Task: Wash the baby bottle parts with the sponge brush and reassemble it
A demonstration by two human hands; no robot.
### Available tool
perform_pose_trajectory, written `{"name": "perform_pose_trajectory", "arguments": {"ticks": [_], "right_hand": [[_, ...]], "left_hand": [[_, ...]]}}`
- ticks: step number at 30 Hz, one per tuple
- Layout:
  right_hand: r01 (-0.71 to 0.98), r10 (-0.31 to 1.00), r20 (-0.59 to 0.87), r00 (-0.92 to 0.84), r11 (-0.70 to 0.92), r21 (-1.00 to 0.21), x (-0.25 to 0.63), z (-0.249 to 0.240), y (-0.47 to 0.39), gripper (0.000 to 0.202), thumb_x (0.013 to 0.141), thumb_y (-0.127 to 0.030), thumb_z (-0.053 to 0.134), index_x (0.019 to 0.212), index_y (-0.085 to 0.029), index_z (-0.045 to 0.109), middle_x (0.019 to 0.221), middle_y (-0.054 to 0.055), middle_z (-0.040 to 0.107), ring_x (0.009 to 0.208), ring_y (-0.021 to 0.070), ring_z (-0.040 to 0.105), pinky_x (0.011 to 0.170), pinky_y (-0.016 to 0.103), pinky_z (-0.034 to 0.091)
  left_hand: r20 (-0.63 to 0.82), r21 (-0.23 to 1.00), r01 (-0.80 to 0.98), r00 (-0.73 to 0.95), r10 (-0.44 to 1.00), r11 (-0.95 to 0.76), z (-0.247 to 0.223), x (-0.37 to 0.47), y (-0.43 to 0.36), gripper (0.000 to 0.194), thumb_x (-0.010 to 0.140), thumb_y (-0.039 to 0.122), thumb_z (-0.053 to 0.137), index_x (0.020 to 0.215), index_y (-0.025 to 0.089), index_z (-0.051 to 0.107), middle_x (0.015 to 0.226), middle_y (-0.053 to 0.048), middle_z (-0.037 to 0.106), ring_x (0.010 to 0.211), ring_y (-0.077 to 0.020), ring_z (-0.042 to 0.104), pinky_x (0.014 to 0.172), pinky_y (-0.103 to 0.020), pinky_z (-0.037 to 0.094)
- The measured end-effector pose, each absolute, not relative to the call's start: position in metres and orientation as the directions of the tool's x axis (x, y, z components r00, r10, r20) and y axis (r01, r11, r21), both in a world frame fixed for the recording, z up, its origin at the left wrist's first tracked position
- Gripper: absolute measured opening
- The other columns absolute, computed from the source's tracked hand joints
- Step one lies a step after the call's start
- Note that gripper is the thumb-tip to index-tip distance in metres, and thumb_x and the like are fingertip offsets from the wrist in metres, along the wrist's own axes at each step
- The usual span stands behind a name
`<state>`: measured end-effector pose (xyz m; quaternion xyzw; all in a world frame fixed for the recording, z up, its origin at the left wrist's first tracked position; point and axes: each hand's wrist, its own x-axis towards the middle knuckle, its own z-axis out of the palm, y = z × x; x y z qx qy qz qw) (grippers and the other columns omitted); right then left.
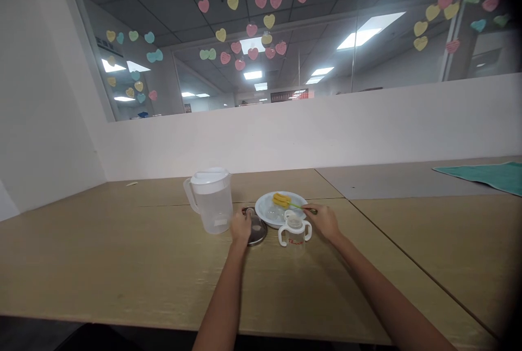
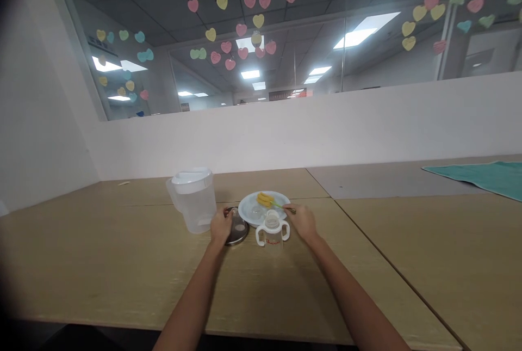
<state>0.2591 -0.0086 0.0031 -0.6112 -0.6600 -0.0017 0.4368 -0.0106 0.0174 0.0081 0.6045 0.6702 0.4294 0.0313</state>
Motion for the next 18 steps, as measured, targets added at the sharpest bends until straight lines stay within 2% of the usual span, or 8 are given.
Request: {"name": "perform_pose_trajectory", "arguments": {"ticks": [3, 6, 9, 13, 18], "right_hand": [[0.741, 0.824, 0.557, 0.104, 0.31, -0.596, 0.259, 0.006, -0.008, 0.021, 0.077, -0.03, 0.054, 0.086, -0.026, 0.073, 0.093, 0.002, 0.072, 0.085, 0.0204, 0.066, 0.073, 0.028, 0.048], [0.668, 0.842, 0.53, 0.098, 0.339, -0.663, 0.26, 0.01, -0.008, 0.02, 0.073, -0.031, 0.056, 0.082, -0.025, 0.074, 0.088, 0.002, 0.072, 0.081, 0.0202, 0.066, 0.073, 0.028, 0.048], [0.563, 0.87, 0.486, 0.083, 0.362, -0.743, 0.261, 0.013, -0.008, 0.022, 0.07, -0.033, 0.059, 0.079, -0.021, 0.074, 0.086, 0.004, 0.073, 0.078, 0.0201, 0.066, 0.072, 0.028, 0.049], [0.452, 0.892, 0.449, 0.045, 0.383, -0.806, 0.263, 0.013, -0.006, 0.026, 0.067, -0.038, 0.061, 0.075, -0.017, 0.074, 0.081, 0.007, 0.073, 0.073, 0.0204, 0.065, 0.068, 0.028, 0.049], [0.481, 0.888, 0.458, 0.041, 0.385, -0.788, 0.263, 0.017, -0.01, 0.03, 0.066, -0.043, 0.063, 0.07, -0.016, 0.074, 0.074, 0.005, 0.072, 0.069, 0.0195, 0.063, 0.063, 0.025, 0.045]], "left_hand": [[0.554, 0.534, 0.831, -0.207, 0.807, -0.153, 0.015, -0.004, 0.008, 0.029, 0.085, 0.03, 0.047, 0.106, 0.016, 0.06, 0.099, -0.011, 0.067, 0.096, -0.0233, 0.058, 0.083, -0.034, 0.04], [0.676, 0.361, 0.875, -0.008, 0.737, -0.322, 0.02, 0.007, -0.002, 0.029, 0.088, 0.033, 0.04, 0.103, 0.02, 0.061, 0.101, -0.007, 0.066, 0.098, -0.0218, 0.055, 0.088, -0.035, 0.037], [0.691, 0.232, 0.878, 0.154, 0.706, -0.418, 0.019, 0.019, -0.009, 0.029, 0.089, 0.037, 0.039, 0.101, 0.022, 0.061, 0.102, -0.006, 0.066, 0.099, -0.022, 0.054, 0.093, -0.039, 0.033], [0.662, 0.21, 0.886, 0.183, 0.727, -0.414, 0.012, 0.026, -0.009, 0.029, 0.089, 0.04, 0.039, 0.09, 0.022, 0.061, 0.099, -0.007, 0.066, 0.109, -0.0231, 0.049, 0.101, -0.045, 0.023], [0.638, 0.244, 0.882, 0.168, 0.752, -0.404, 0.01, 0.025, -0.01, 0.03, 0.09, 0.041, 0.036, 0.087, 0.021, 0.058, 0.098, -0.006, 0.066, 0.116, -0.023, 0.044, 0.104, -0.048, 0.017]]}}
